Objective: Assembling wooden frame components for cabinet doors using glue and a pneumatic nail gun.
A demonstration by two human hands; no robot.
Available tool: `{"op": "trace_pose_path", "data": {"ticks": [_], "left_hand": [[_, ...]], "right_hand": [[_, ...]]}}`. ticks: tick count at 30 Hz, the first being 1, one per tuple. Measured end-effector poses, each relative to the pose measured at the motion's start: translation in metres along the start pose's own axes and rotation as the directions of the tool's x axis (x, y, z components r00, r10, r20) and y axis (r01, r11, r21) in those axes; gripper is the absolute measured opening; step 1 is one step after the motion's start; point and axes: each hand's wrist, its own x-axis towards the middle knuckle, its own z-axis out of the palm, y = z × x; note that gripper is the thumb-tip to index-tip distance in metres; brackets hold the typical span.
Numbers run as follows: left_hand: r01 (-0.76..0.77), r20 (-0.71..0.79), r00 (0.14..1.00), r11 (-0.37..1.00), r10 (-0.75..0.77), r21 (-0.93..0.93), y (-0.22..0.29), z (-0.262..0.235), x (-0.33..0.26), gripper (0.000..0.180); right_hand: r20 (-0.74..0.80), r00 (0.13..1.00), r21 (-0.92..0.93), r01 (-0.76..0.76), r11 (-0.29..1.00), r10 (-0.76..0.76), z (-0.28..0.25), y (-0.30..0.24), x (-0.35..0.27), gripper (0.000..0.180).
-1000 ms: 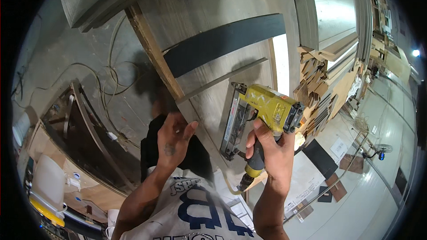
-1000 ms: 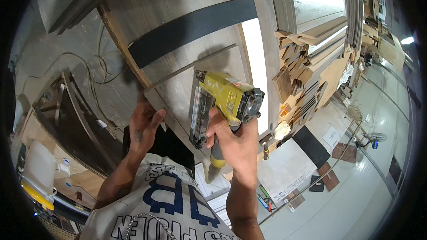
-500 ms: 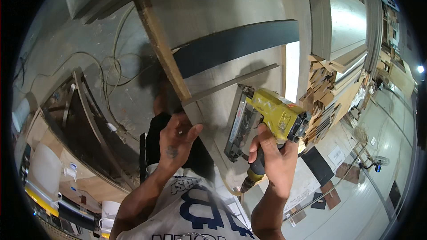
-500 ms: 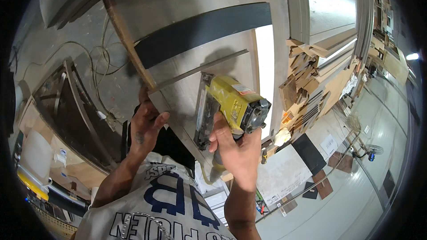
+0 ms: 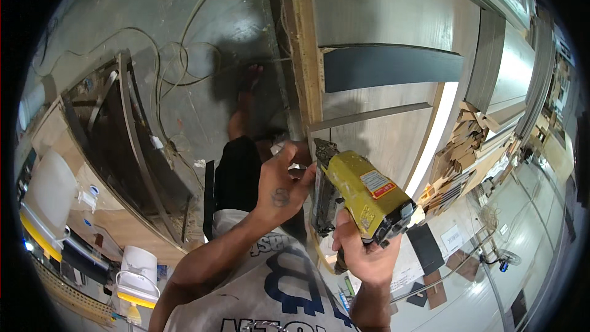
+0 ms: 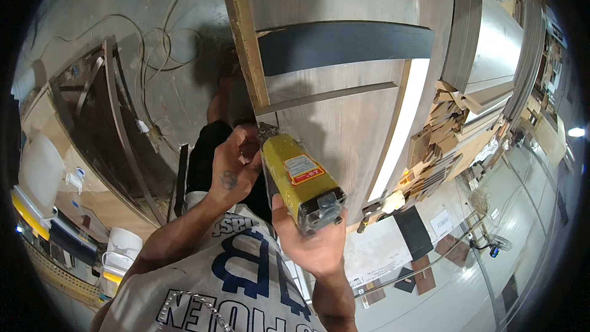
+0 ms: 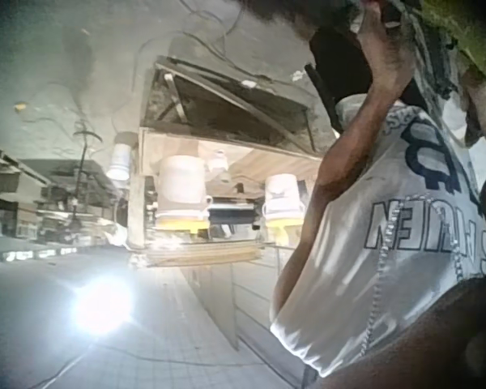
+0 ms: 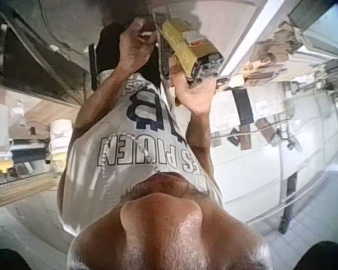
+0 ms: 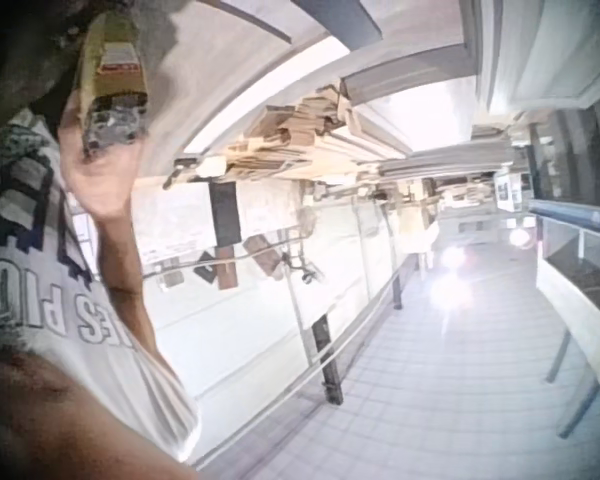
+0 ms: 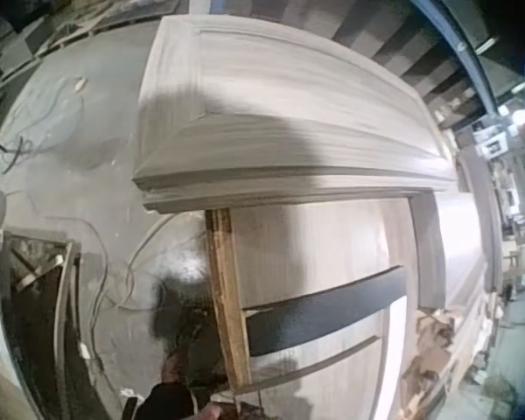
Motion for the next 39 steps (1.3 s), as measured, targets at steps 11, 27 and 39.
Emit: {"op": "trace_pose_path", "data": {"ticks": [11,27,39], "left_hand": [[0.045,-0.013,0.999,0.987,-0.044,0.156,0.001,-0.002,0.001,0.021],[0.069,0.017,0.997,0.977,-0.074,0.2,0.004,-0.002,0.001,0.021],[-0.056,0.009,0.998,0.983,0.055,0.173,-0.005,-0.005,0.001,0.029]], "right_hand": [[0.051,0.977,-0.183,0.213,0.96,-0.207,0.009,0.007,-0.01,0.015],[-0.022,1.0,0.056,-0.003,0.998,0.004,0.005,0.003,-0.003,0.017],[-0.041,0.997,0.061,0.061,0.996,-0.058,0.005,-0.006,-0.001,0.014]]}}
